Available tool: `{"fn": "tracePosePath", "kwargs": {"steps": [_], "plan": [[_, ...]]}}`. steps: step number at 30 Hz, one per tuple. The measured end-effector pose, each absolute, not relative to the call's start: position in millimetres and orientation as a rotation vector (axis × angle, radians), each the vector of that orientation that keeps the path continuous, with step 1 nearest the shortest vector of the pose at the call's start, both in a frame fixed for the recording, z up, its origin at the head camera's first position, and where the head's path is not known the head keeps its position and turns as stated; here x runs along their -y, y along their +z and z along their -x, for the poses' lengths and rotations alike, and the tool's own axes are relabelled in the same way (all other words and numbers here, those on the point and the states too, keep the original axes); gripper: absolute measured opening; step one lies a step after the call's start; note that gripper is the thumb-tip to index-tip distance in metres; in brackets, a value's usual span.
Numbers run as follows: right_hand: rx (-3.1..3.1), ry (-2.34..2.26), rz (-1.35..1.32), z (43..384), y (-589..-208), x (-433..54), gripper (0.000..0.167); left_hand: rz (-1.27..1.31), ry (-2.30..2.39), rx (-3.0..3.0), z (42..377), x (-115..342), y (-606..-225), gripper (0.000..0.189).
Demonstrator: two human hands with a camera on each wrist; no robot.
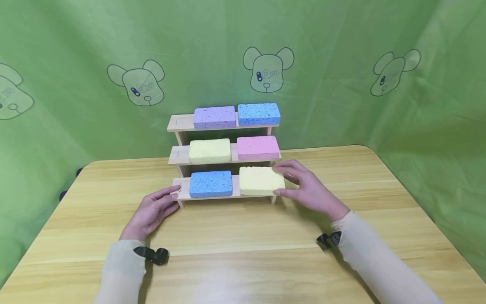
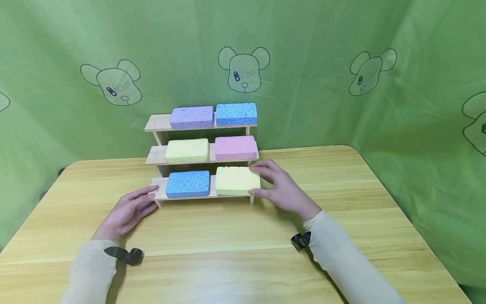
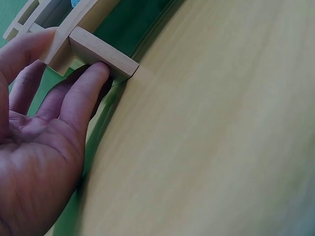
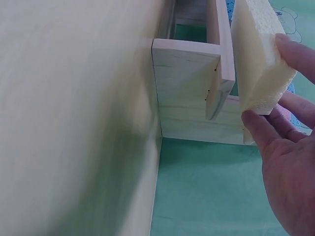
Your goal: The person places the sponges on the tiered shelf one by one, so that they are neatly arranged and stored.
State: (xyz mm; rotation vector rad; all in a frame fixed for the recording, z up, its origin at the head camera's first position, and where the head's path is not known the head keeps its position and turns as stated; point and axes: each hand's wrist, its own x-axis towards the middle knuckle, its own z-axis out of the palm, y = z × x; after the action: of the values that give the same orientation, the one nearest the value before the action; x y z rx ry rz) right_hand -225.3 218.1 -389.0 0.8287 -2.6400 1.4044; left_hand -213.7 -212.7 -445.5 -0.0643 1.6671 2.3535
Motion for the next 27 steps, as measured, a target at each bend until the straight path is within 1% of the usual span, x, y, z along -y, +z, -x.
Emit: {"fn": "tracePosePath", "kwargs": {"steps": [15,22,27], "plan": [[2.66,1.395,-0.868,225.9,-394.5,-207.6,0.058,0.064,2.34,-1.67,213.2,214.4,-445.6,0.021],[2.703,1.24,-0.857,225.8,-395.9,-208.5,0.057,0.056,2.344,-1.664,213.5,213.3,-445.6,0.023],[2.702,1.257,-0.857,227.4,-397.2,-209.7,0.057,0.045,2.339,-1.663,214.1,213.5,-445.0,0.022]]}}
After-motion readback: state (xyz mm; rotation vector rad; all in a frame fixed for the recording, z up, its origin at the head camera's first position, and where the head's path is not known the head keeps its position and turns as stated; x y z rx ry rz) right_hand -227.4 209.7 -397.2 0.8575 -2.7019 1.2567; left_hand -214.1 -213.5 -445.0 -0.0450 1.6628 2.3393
